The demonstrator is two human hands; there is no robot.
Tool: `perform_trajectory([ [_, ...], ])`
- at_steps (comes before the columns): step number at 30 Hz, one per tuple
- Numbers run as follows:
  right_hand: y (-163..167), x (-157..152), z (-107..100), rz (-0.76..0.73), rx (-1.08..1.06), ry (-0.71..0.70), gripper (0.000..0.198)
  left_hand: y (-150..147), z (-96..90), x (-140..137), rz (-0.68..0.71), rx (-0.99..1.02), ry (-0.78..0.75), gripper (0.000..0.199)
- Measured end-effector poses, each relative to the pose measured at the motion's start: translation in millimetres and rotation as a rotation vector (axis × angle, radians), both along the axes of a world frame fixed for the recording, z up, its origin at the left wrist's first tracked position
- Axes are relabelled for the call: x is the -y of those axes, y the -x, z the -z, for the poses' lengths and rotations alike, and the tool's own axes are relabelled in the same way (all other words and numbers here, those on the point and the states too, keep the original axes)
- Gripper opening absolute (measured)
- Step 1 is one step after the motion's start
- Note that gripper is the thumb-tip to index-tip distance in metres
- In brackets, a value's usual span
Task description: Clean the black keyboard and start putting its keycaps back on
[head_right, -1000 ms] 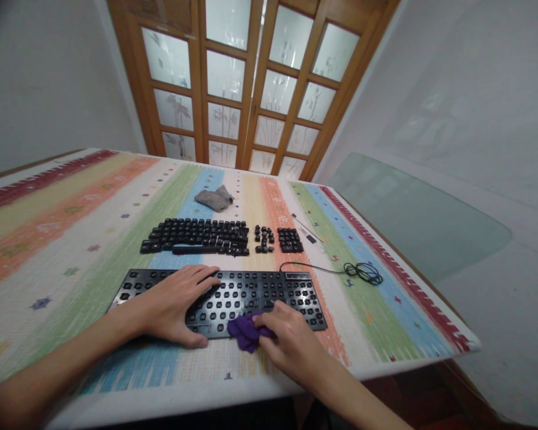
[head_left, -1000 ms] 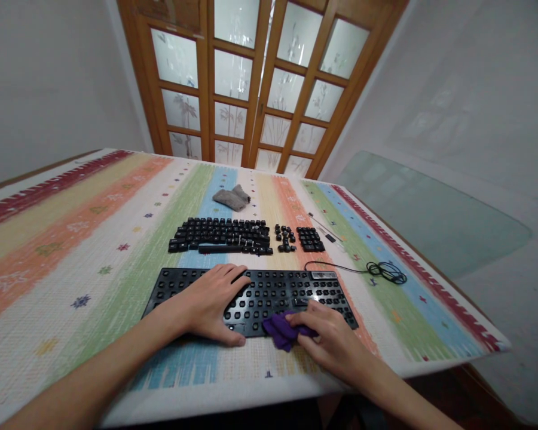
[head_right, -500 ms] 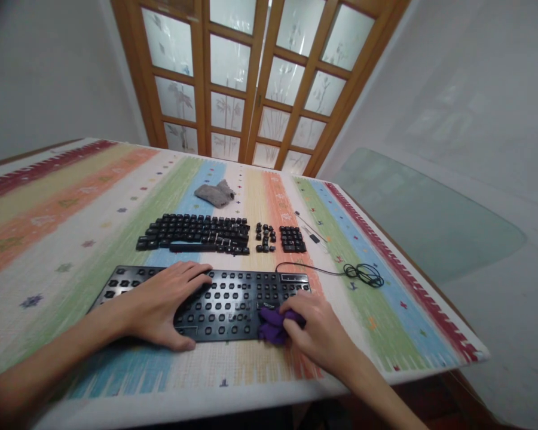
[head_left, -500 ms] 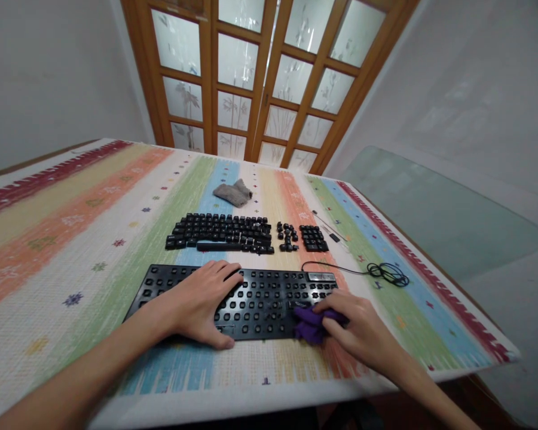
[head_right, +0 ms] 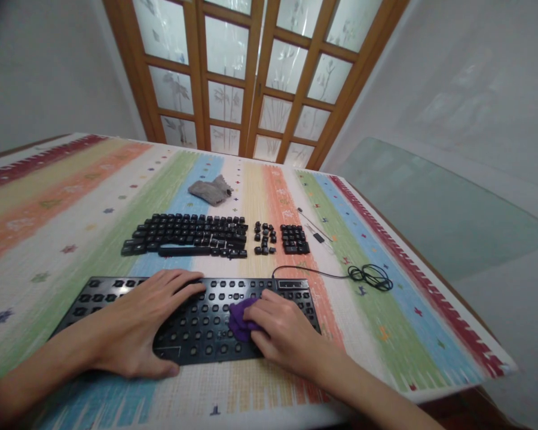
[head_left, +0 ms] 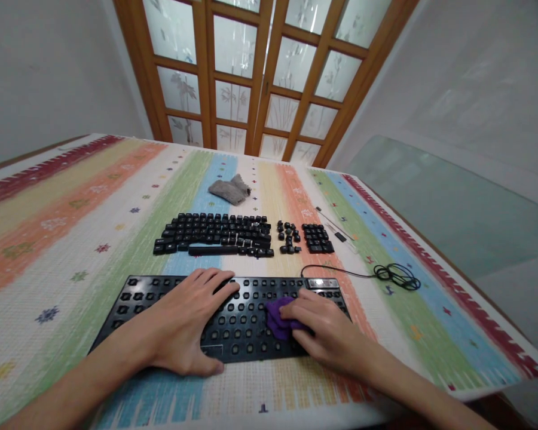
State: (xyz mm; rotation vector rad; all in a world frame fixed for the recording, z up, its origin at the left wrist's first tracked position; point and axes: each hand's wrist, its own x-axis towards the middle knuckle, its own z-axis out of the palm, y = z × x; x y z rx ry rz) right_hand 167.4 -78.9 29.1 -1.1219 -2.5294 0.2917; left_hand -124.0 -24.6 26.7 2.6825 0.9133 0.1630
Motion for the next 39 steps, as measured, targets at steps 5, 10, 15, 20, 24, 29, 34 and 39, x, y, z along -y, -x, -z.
perform_trajectory([
  [5, -9, 1, 4, 0.05, -0.089, 0.085, 0.034, -9, 2.5, 3, 0.052, -0.044, 0.025, 0.104],
  [10, -19, 1, 4, 0.117, -0.165, 0.126, 0.038, -13, 2.5, 4, 0.045, -0.068, 0.028, 0.102],
  [15, -31, 3, 6, 0.203, -0.187, 0.133, 0.032, -11, 4.6, 4, 0.05, -0.09, 0.022, 0.104],
  [20, -35, 6, 3, 0.246, -0.123, 0.069, 0.028, -12, 2.0, 5, 0.056, -0.106, 0.014, 0.105],
  [24, -31, 6, 1, 0.247, -0.085, 0.039, 0.027, -14, 0.3, 4, 0.056, -0.131, 0.019, 0.105],
  [29, -23, 2, -8, 0.24, -0.065, -0.009, 0.024, -13, 3.6, 4, 0.05, -0.102, 0.006, 0.105],
  [34, -14, -7, -19, 0.22, -0.168, -0.218, 0.025, -13, 6.0, 6, 0.057, -0.092, -0.014, 0.106],
  [39, -8, -17, -21, 0.106, -0.125, -0.228, 0.031, -14, 5.6, 6, 0.06, -0.08, -0.036, 0.103],
])
